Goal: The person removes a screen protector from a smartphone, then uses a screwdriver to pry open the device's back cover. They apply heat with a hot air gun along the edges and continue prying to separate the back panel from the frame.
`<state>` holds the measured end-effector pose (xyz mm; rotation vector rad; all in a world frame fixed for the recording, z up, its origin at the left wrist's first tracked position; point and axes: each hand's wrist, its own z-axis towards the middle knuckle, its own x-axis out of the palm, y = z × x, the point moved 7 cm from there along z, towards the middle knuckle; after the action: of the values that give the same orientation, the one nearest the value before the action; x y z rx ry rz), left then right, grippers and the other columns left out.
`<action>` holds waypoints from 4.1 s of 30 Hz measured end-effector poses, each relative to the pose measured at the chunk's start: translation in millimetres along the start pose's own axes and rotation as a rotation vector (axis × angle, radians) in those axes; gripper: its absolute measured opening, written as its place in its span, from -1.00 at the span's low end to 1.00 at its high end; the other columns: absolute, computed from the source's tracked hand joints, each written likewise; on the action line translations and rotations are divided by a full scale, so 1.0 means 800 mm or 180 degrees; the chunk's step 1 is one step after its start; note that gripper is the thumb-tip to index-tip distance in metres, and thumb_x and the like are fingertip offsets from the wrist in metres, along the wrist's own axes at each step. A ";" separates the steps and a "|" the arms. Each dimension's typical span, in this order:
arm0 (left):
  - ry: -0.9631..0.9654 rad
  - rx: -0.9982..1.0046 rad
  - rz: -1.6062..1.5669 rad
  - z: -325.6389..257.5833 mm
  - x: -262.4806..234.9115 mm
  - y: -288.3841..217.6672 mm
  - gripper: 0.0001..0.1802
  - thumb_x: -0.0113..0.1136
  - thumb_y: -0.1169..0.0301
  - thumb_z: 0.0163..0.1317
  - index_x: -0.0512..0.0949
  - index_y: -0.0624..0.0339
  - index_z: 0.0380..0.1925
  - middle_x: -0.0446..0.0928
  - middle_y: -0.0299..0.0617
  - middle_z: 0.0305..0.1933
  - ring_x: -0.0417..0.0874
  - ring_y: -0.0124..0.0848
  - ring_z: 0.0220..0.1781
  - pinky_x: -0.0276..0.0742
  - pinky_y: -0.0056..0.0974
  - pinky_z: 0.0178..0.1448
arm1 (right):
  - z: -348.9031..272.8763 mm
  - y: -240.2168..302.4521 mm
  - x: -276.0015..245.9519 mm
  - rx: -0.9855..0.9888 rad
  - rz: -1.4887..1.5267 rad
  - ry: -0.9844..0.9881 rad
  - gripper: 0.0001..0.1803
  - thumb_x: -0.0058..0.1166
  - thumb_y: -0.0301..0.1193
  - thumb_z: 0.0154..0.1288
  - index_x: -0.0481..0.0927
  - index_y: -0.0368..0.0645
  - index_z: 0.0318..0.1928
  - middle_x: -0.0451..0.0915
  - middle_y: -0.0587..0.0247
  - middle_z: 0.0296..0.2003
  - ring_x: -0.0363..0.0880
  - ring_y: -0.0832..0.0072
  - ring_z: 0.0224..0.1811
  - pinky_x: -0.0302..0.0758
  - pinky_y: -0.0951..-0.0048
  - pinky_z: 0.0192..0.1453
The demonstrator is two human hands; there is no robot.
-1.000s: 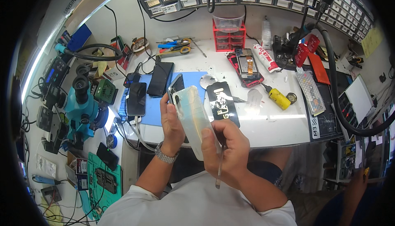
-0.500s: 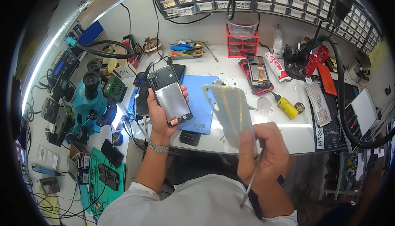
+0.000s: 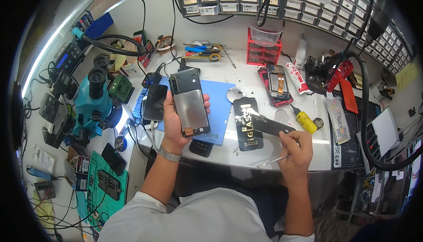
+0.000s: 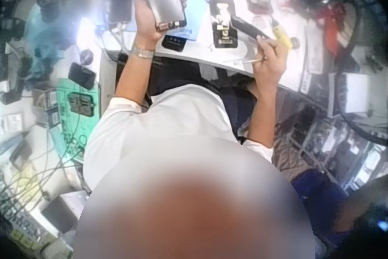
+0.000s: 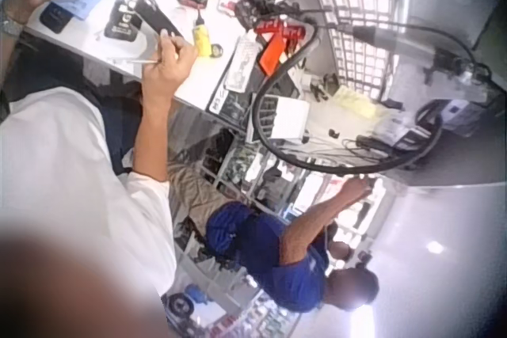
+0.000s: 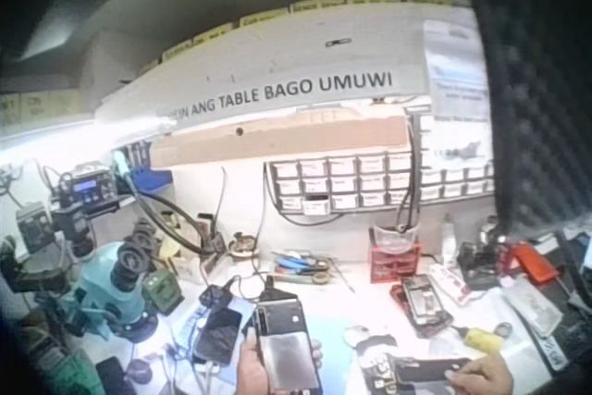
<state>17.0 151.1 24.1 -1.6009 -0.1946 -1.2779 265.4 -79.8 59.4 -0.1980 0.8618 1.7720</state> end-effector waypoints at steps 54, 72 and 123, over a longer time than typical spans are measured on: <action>-0.0022 0.0139 0.0314 0.210 0.003 0.005 -0.12 -0.29 -0.38 0.72 0.56 0.23 0.37 0.72 0.09 0.16 0.83 0.17 0.15 0.80 0.25 0.29 | 0.046 -0.053 0.123 0.1113 0.0049 0.1523 -0.34 0.70 -0.07 0.23 0.76 -0.28 0.14 0.62 -0.08 0.16 0.55 -0.08 0.36 0.54 0.04 0.48; -0.0246 0.0160 0.0032 0.205 -0.014 0.019 -0.14 -0.23 -0.42 0.69 0.59 0.18 0.25 0.72 -0.02 -0.01 0.86 0.03 -0.09 0.87 0.15 -0.01 | 0.348 0.045 -0.216 0.0376 0.0304 -0.1984 -0.40 0.25 -0.32 0.68 0.35 -0.34 0.50 0.62 -0.03 0.17 0.69 0.34 0.11 0.64 0.23 0.24; -0.0339 0.0251 0.0333 0.203 -0.015 0.017 -0.20 -0.23 -0.36 0.73 0.58 0.18 0.22 0.73 -0.01 -0.05 0.83 -0.08 -0.23 0.88 0.05 -0.14 | 0.352 -0.057 -0.559 -0.0721 -0.1089 -0.3476 -0.41 0.75 -0.21 0.26 0.60 -0.25 0.00 0.88 -0.04 -0.06 0.90 0.27 -0.01 0.78 0.27 0.15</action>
<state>122.8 275.6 22.5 -1.5916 -0.2220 -1.0935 554.4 -234.3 476.4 0.4326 -0.1582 1.3465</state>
